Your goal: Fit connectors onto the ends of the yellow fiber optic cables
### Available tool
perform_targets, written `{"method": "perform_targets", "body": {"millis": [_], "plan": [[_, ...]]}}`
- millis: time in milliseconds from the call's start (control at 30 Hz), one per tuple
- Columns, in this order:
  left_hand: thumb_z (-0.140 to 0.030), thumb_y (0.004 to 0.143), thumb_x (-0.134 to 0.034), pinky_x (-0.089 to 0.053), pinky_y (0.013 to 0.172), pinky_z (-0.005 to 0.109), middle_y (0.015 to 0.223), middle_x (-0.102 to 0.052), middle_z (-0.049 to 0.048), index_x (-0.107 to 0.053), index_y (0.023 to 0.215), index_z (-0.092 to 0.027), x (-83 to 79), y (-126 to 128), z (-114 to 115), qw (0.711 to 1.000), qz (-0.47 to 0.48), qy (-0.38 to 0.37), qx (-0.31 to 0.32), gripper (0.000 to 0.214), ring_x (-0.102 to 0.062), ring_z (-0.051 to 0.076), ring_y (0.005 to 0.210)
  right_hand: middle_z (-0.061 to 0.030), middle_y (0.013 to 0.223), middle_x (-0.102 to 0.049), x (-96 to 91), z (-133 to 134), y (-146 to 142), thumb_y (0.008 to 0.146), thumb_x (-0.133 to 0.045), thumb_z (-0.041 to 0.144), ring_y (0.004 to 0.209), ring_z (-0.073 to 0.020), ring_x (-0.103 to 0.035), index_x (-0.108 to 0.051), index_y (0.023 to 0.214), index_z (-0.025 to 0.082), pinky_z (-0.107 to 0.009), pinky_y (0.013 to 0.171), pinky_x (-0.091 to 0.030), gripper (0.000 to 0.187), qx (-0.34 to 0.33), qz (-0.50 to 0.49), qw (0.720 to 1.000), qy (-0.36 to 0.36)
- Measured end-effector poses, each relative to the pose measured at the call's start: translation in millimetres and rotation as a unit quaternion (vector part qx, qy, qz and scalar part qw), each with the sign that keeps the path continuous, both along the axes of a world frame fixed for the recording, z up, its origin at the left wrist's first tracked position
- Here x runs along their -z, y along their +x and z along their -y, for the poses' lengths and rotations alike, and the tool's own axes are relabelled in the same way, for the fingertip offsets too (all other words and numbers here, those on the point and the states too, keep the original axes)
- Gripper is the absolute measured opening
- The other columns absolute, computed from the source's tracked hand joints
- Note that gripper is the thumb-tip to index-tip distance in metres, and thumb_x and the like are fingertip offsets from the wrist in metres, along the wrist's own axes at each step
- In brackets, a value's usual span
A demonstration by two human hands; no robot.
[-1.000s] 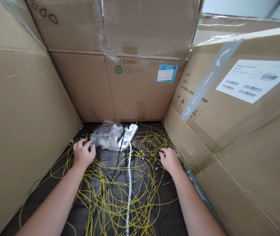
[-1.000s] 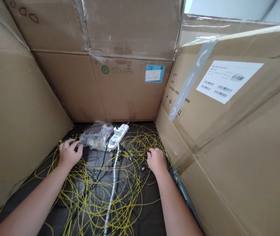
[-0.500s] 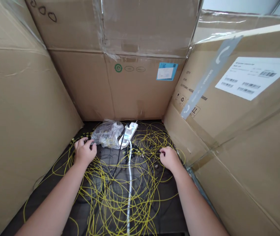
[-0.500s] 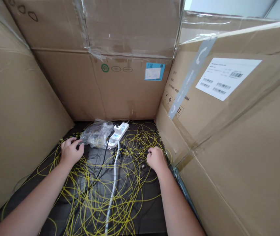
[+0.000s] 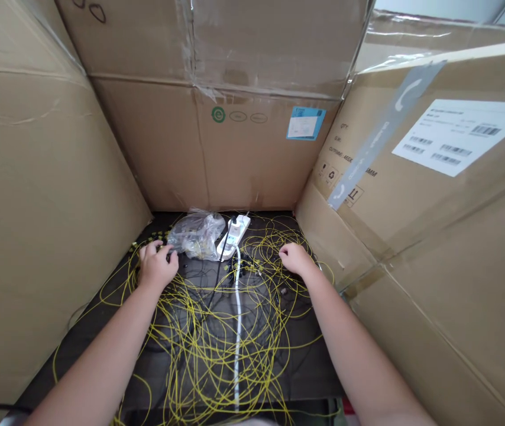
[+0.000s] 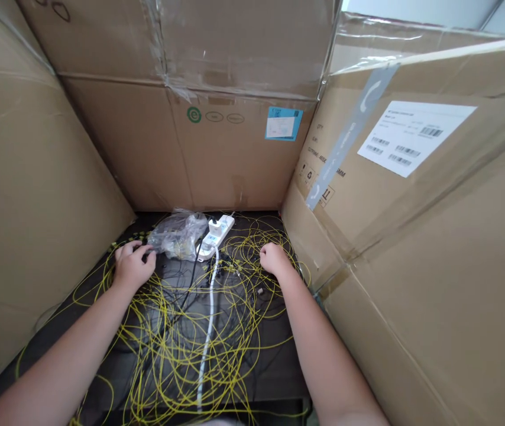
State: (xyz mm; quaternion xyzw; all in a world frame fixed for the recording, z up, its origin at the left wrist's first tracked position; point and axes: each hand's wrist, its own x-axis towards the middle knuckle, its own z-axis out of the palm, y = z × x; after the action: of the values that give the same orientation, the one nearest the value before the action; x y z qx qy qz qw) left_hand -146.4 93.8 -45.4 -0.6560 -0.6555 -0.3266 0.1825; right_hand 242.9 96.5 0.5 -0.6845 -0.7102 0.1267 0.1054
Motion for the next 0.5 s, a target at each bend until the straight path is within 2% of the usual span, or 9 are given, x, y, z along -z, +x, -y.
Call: {"method": "perform_targets", "body": {"millis": [133, 233, 333, 500], "plan": [[-0.031, 0.076, -0.051, -0.039, 0.09, 0.039, 0.102, -0.054, 0.0143, -0.071, 0.085, -0.015, -0.1, 1, 0, 1.0, -0.008, 0.006, -0.004, 0.028, -0.047, 0.028, 0.098, -0.0054, 0.089, -0.068, 4.6, -11, 3, 0.076, -0.054, 0.021, 0.083, -0.0176, -0.061, -0.07, 0.09, 0.022, -0.025, 0.073, -0.041, 0.021, 0.001, 0.013, 1.0, -0.008], [-0.031, 0.076, -0.051, -0.04, 0.09, 0.038, 0.101, -0.054, 0.0142, -0.071, 0.085, -0.014, 0.4, 0, 0, 1.0, -0.008, 0.008, -0.001, 0.028, -0.047, 0.028, 0.097, -0.0051, 0.093, -0.068, 7.4, -15, 6, 0.073, -0.056, 0.02, 0.081, -0.0181, -0.061, -0.067, 0.097, 0.023, -0.026, 0.071, -0.042, 0.026, -0.001, 0.016, 1.0, -0.009], [-0.031, 0.075, -0.052, -0.041, 0.088, 0.038, 0.101, -0.054, 0.0143, -0.071, 0.085, -0.014, 0.9, 0, 0, 1.0, -0.006, 0.005, 0.0, 0.028, -0.047, 0.028, 0.097, -0.0028, 0.095, -0.068, 10.0, -12, 9, 0.076, -0.053, 0.02, 0.08, -0.0163, -0.062, -0.065, 0.101, 0.026, -0.024, 0.07, -0.043, 0.029, -0.014, 0.01, 1.0, -0.003], [-0.031, 0.076, -0.051, -0.04, 0.089, 0.039, 0.102, -0.054, 0.0149, -0.071, 0.086, -0.014, 1.2, 0, -1, 1.0, -0.012, 0.001, 0.006, 0.028, -0.047, 0.028, 0.097, 0.0005, 0.103, -0.067, 12.7, -4, 10, 0.082, -0.043, 0.02, 0.093, -0.0162, -0.061, -0.065, 0.101, 0.029, -0.025, 0.081, -0.042, 0.03, -0.035, -0.001, 0.999, 0.017]]}}
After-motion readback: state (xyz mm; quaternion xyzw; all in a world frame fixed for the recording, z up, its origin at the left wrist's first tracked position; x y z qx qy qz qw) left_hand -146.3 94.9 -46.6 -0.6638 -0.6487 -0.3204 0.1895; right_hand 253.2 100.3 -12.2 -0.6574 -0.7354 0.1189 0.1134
